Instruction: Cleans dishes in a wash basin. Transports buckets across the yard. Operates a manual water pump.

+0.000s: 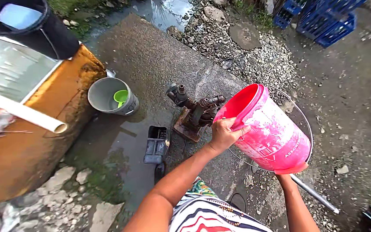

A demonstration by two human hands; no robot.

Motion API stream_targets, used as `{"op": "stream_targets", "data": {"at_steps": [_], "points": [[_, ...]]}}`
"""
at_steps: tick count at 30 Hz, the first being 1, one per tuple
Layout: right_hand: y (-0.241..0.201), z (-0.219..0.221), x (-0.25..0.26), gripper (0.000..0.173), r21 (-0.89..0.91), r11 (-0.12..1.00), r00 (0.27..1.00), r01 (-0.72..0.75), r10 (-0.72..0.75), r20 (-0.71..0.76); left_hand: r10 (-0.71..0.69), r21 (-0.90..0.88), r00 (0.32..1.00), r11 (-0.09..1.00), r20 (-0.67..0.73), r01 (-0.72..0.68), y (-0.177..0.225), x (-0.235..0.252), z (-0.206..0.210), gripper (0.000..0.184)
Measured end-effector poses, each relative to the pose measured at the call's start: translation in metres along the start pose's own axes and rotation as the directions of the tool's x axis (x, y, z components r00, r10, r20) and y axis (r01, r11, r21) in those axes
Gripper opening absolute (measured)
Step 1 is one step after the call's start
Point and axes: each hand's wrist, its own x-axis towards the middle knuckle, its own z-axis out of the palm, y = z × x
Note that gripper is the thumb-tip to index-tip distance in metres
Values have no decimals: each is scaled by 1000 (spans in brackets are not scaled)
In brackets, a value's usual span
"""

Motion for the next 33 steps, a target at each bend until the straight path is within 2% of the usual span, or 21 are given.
{"op": "stream_targets", "data": {"at_steps": [1, 2, 3, 4, 5, 7, 8, 9, 13, 17, 20, 23, 27, 30, 33], "points": [[-4, -9, 11, 47, 60, 978, 960, -198, 181, 215, -6, -2, 1000, 1000, -2, 6, 0, 1, -1, 23], [33, 12, 15, 50, 28, 999, 987, -44, 39, 153, -11, -2, 1000, 1000, 2, 11, -1, 2, -2, 22], [95, 65, 25, 49, 29, 957, 931, 287, -272, -245, -11, -2, 1000, 1000, 8, 11, -2, 4, -3, 21], [122, 76, 33, 53, -3, 942, 924, 336, -330, -195, -6, -3, 1000, 1000, 11, 6, -2, 5, -4, 20], [121, 73, 35, 56, 7, 968, 966, 250, -249, -75, -1, -7, 1000, 1000, 11, 1, -1, 7, -5, 19], [114, 66, 38, 59, -9, 997, 991, 80, -78, 109, 18, -18, 1000, 1000, 14, -17, -1, 10, -5, 21], [127, 75, 41, 60, 1, 998, 993, 57, -57, 107, 23, -25, 1000, 999, 16, -22, -1, 11, -6, 21], [142, 86, 45, 60, 12, 995, 994, 97, -97, 43, 21, -31, 1000, 999, 20, -21, -1, 12, -6, 20], [136, 80, 46, 55, -105, 981, 986, 163, -165, -17, 12, -66, 1000, 998, 14, -11, -2, 15, -6, 19], [132, 74, 46, 53, -142, 984, 994, 109, -105, 37, 3, -140, 1000, 990, 12, -2, -3, 17, -9, 15], [129, 68, 43, 53, -139, 981, 991, 134, -135, 0, -3, -180, 1000, 984, 22, 7, -4, 18, -9, 15], [119, 58, 35, 53, -73, 983, 982, 170, -175, -72, -16, -241, 1000, 970, 24, 21, -5, 16, -10, 14], [96, 39, 24, 52, 95, 991, 991, 96, -85, -108, -58, -306, 998, 950, 30, 64, -4, 14, -13, 13], [95, 22, 23, 55, -33, 996, 996, 83, -84, -19, -63, -366, 997, 928, 34, 72, -3, 15, -17, 11], [83, -1, 27, 54, -134, 982, 991, 132, -132, 14, -83, -434, 996, 896, 37, 90, 1, 18, -25, 6]]}}
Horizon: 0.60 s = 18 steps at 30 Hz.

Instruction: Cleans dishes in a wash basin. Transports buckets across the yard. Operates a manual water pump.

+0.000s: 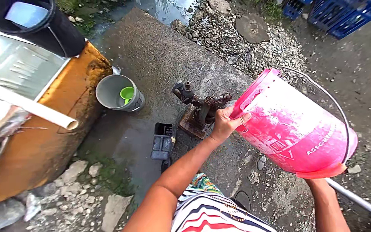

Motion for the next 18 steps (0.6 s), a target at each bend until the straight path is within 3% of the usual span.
{"op": "stream_targets", "data": {"at_steps": [5, 8, 10, 14, 18], "points": [[-60, -61, 11, 46, -146, 979, 984, 145, -158, -83, -119, -195, 989, 976, -91, 99, 9, 17, -9, 7], [-109, -93, 25, 36, -303, 946, 992, 119, -129, -11, -179, -282, 971, 951, -156, 130, 18, 33, -13, 11], [-118, -93, 38, 26, -417, 904, 996, 88, -68, 61, -198, -300, 961, 944, -192, 134, 27, 43, -18, 13], [-53, -42, 69, 23, -453, 889, 967, -69, 171, 189, -159, -242, 953, 966, -257, 96, 62, 63, -35, 15], [21, 49, 81, 32, -378, 911, 917, -162, 281, 283, 68, -29, 950, 996, -304, -81, 114, 70, -68, 15]]}}
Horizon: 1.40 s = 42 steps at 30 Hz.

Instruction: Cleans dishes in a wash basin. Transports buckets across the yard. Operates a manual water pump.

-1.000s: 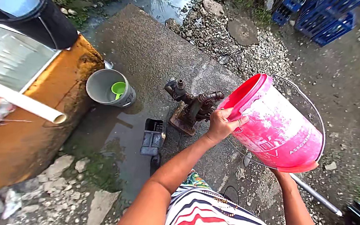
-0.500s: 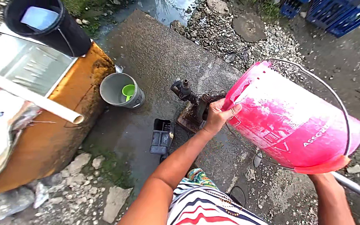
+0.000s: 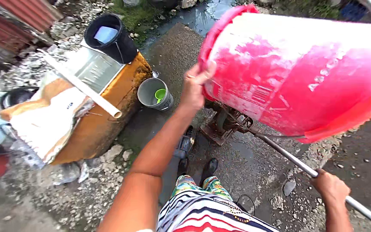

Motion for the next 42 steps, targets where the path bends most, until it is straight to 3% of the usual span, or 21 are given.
{"op": "stream_targets", "data": {"at_steps": [3, 6, 8, 11, 13, 15, 18, 20, 25, 27, 29, 32, 36, 39, 42], "points": [[-11, 83, 36, 38, 111, 993, 985, -48, 28, 170, 190, 238, 981, 955, -35, -176, 43, -1, -41, 15], [-35, 155, 72, 34, 231, 969, 958, -83, 14, 286, 348, 415, 935, 862, -71, -290, 79, -20, -96, 12], [-44, 178, 96, 34, 289, 952, 934, -99, -12, 358, 428, 517, 896, 797, -121, -312, 96, -42, -131, 17], [-40, 175, 96, 36, 252, 966, 903, -62, -53, 427, 476, 680, 845, 705, -243, -201, 103, -77, -174, 19], [-31, 156, 76, 39, 209, 977, 901, -35, -59, 429, 466, 750, 808, 660, -360, -47, 94, -96, -195, 13], [-16, 127, 49, 43, 151, 988, 911, 2, -64, 407, 430, 808, 776, 565, -461, 168, 76, -111, -225, 18], [9, 63, 15, 46, 66, 997, 938, 39, -60, 343, 288, 816, 765, 247, -576, 522, 40, -120, -274, 46], [9, -2, -14, 43, -6, 999, 970, 47, -45, 237, 157, 782, 769, 39, -620, 622, 15, -118, -293, 52], [-73, -168, -90, 21, -216, 971, 988, 99, -121, -94, -145, 808, 800, -216, -582, 549, -47, -118, -317, 51], [-105, -200, -103, 15, -276, 956, 968, 100, -157, -194, -256, 823, 789, -290, -559, 489, -66, -117, -316, 49], [-111, -201, -98, 14, -294, 954, 961, 61, -136, -241, -350, 831, 761, -338, -546, 441, -79, -118, -316, 50], [-71, -154, -61, 24, -230, 972, 987, -38, 1, -158, -414, 829, 723, -360, -554, 429, -92, -124, -320, 50], [-12, -15, 14, 34, -49, 996, 984, -77, 84, 155, -377, 795, 706, -375, -600, 476, -92, -135, -320, 49], [-23, 108, 60, 37, 123, 989, 930, -77, 27, 366, -348, 742, 664, -427, -662, 517, -88, -147, -315, 51], [-41, 173, 95, 35, 221, 973, 903, -61, -40, 428, -311, 700, 643, -475, -700, 533, -79, -157, -308, 50]]}}
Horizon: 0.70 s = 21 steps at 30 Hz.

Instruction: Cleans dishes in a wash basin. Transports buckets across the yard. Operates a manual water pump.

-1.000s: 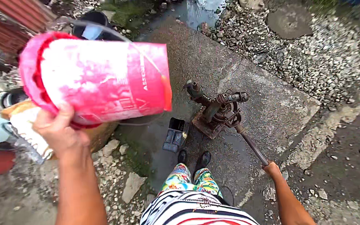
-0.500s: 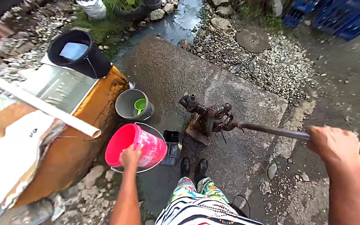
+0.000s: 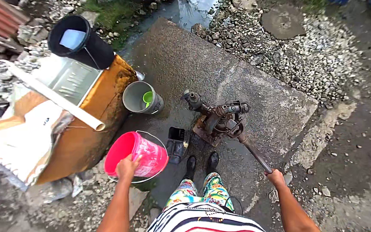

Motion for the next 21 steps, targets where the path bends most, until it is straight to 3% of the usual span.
{"op": "stream_targets", "data": {"at_steps": [4, 9, 12, 15, 18, 21], "points": [[11, -20, -9, 36, -80, 997, 993, 21, -11, 120, -28, 65, 999, 998, 39, 25, 1, -4, 2, 51], [23, -106, -122, 43, -210, 976, 999, 48, -47, 9, 15, 55, 995, 998, 103, -21, -2, 9, 21, 50], [-19, -180, -220, 37, -348, 936, 970, 53, -131, -205, 50, 37, 987, 998, 154, -56, 2, 18, 32, 50], [-99, -231, -300, 29, -484, 874, 856, 55, -291, -427, 86, 12, 981, 996, 171, -90, 5, 23, 44, 48], [-169, -256, -315, 25, -565, 825, 753, 2, -373, -542, 123, -14, 975, 992, 183, -123, 4, 24, 52, 48], [-169, -264, -286, 27, -585, 809, 715, -54, -377, -589, 133, -35, 975, 991, 178, -129, -5, 23, 59, 47]]}}
